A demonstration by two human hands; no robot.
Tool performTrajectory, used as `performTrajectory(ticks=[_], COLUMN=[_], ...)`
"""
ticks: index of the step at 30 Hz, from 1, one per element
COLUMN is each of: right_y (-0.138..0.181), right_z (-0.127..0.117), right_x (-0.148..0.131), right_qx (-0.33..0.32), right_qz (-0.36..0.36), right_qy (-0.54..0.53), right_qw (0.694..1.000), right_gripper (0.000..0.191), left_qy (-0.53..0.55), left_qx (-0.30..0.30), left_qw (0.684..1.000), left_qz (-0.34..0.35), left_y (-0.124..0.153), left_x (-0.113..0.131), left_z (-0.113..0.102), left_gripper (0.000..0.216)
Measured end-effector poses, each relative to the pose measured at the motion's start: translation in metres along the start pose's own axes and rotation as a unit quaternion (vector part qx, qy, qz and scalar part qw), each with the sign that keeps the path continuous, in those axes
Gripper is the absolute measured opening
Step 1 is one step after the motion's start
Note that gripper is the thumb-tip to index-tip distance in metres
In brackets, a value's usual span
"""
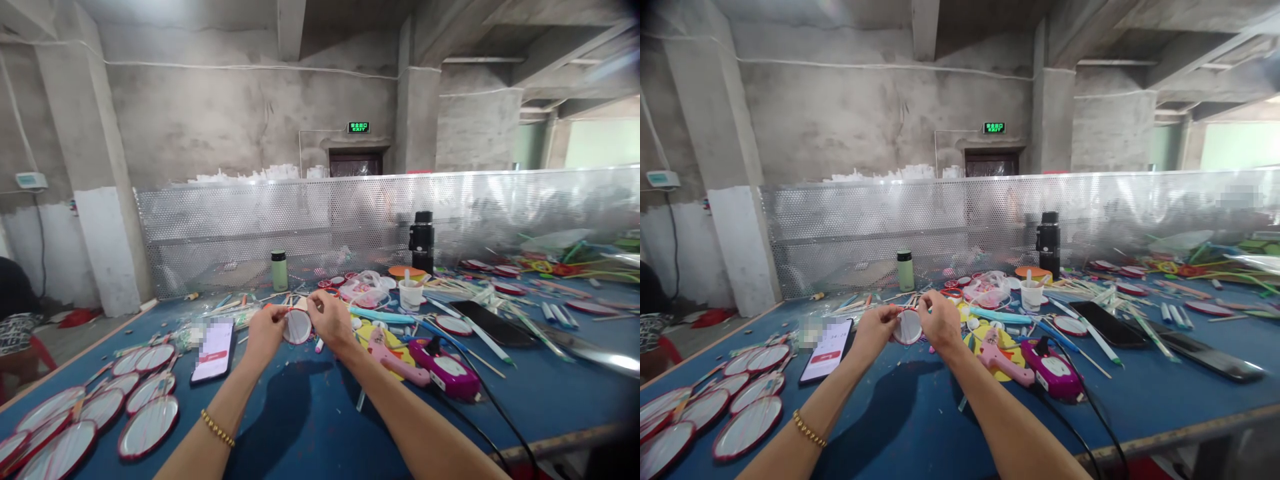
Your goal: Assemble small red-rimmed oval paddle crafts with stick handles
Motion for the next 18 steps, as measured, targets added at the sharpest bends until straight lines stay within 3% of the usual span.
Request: performTrajectory(ticks=[2,4,7,9,13,18], right_y=[-0.001,-0.001,0.007,0.012,0.016,0.010], right_z=[0.005,0.021,0.044,0.051,0.053,0.047], right_x=[0.000,0.000,0.002,0.003,0.005,0.009], right_qx=[-0.026,-0.097,-0.202,-0.234,-0.252,-0.221], right_qz=[-0.009,-0.006,0.027,0.052,0.087,0.077], right_qy=[-0.018,-0.052,-0.101,-0.124,-0.161,-0.186], right_qw=[0.999,0.994,0.974,0.963,0.950,0.954], right_gripper=[0.016,0.018,0.023,0.023,0.022,0.020], left_qy=[-0.010,-0.014,-0.016,-0.008,0.035,0.097], left_qx=[0.000,-0.002,-0.005,-0.012,-0.026,-0.068], left_qw=[1.000,1.000,1.000,1.000,0.999,0.993], left_qz=[0.000,-0.002,0.004,0.020,0.027,-0.002], left_y=[0.000,0.000,-0.002,-0.004,-0.006,-0.004], left_x=[0.000,-0.001,-0.004,-0.004,-0.006,-0.011], left_z=[-0.001,-0.001,0.000,0.002,0.006,0.015], left_gripper=[0.033,0.032,0.033,0.035,0.035,0.038])
Point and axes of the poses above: each hand's wrist, its own y-axis away from the middle knuckle, its own z-axis out of the palm, x = y × z, the point moved 10 cm from there along -y, towards the middle knuckle, and after that the axes turned 4 degrees about -x, right-handed, at the moved point
